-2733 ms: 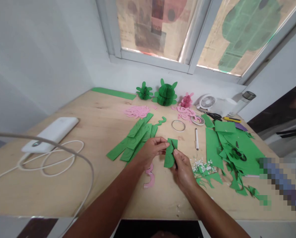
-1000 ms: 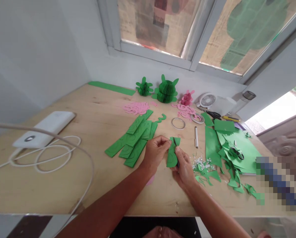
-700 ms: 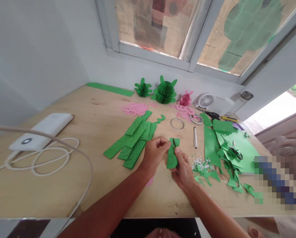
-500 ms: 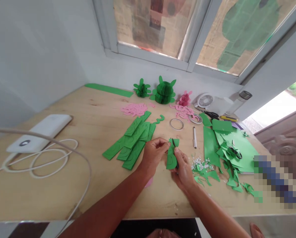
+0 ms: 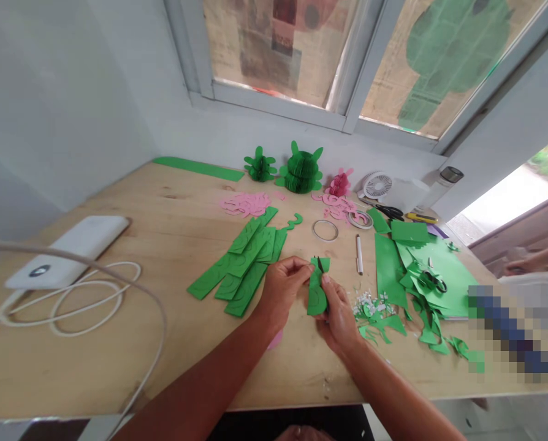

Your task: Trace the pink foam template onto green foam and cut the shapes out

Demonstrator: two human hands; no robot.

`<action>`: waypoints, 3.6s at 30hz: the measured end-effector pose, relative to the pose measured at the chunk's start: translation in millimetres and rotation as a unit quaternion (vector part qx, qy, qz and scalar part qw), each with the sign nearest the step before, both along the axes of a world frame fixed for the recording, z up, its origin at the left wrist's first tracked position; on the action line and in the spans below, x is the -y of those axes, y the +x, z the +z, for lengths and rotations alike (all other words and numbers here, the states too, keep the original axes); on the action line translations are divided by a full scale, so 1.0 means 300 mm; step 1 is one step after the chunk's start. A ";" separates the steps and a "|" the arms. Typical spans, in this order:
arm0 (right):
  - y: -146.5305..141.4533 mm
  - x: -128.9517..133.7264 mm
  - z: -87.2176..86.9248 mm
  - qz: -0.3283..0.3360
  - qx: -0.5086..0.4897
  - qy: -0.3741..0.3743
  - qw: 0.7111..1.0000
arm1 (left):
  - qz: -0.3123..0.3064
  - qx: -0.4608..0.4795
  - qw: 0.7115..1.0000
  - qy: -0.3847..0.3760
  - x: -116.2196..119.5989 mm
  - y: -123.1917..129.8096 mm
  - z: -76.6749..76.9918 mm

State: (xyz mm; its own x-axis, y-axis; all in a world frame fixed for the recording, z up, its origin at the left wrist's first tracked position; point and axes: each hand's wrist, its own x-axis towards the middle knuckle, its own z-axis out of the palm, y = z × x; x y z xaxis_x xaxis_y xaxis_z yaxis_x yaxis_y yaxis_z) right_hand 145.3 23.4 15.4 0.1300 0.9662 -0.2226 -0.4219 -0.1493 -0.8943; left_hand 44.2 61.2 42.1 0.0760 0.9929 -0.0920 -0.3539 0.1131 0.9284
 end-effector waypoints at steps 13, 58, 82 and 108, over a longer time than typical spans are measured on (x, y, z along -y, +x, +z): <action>0.001 0.000 -0.005 -0.004 -0.015 0.000 1.000 | 0.000 0.002 1.000 0.000 0.000 0.001 -0.004; -0.002 0.002 0.000 0.043 -0.015 0.016 0.999 | -0.104 -0.022 0.994 -0.014 -0.047 -0.066 0.008; -0.005 0.010 -0.005 0.070 0.013 0.022 0.997 | -0.159 -0.045 0.986 -0.011 -0.081 -0.109 0.001; -0.003 0.012 -0.021 0.089 0.035 0.017 0.995 | -0.188 -0.058 0.980 -0.028 -0.081 -0.136 0.029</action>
